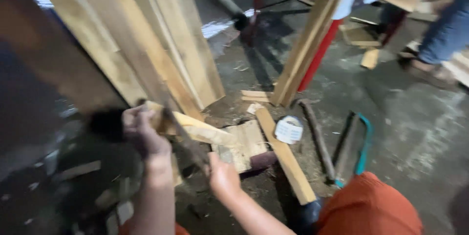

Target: Scraping a wooden plank with a curved billhook knife and sanding a small wooden block to smooth the surface.

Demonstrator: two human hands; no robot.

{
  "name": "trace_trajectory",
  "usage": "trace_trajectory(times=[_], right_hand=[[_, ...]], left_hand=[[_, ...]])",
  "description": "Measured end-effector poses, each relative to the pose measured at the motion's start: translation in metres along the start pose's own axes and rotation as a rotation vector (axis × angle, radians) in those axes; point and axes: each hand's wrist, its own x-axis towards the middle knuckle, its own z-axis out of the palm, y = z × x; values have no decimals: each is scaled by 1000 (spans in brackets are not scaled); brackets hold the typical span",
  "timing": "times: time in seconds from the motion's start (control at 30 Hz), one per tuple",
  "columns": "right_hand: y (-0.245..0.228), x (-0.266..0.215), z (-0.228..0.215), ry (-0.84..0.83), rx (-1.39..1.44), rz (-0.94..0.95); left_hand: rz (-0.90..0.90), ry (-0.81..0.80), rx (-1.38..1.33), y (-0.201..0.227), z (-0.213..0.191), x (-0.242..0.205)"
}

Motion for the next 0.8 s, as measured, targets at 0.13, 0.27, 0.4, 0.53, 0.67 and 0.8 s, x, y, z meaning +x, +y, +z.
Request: trace_trajectory(times=[0.13,0.27,0.4,0.53,0.67,0.8], right_hand=[[24,1,21,-177,-77,80],[-1,-8,12,12,-74,-95],[-4,-7,13,-32,-81,-95],[-2,-8,21,22,-111,-106],[-18,-15,12,38,-45,-122],[15,-3,35,-22,-288,-121]], left_hand=[[-77,62,-79,-3,-9,17],[-294,178,-177,12,-9,25],[-225,185,-114,3,-15,30],[-239,206,-169,1,-19,25],[-241,215,-124,21,-15,16],[-294,348,-21,-8,-5,34]])
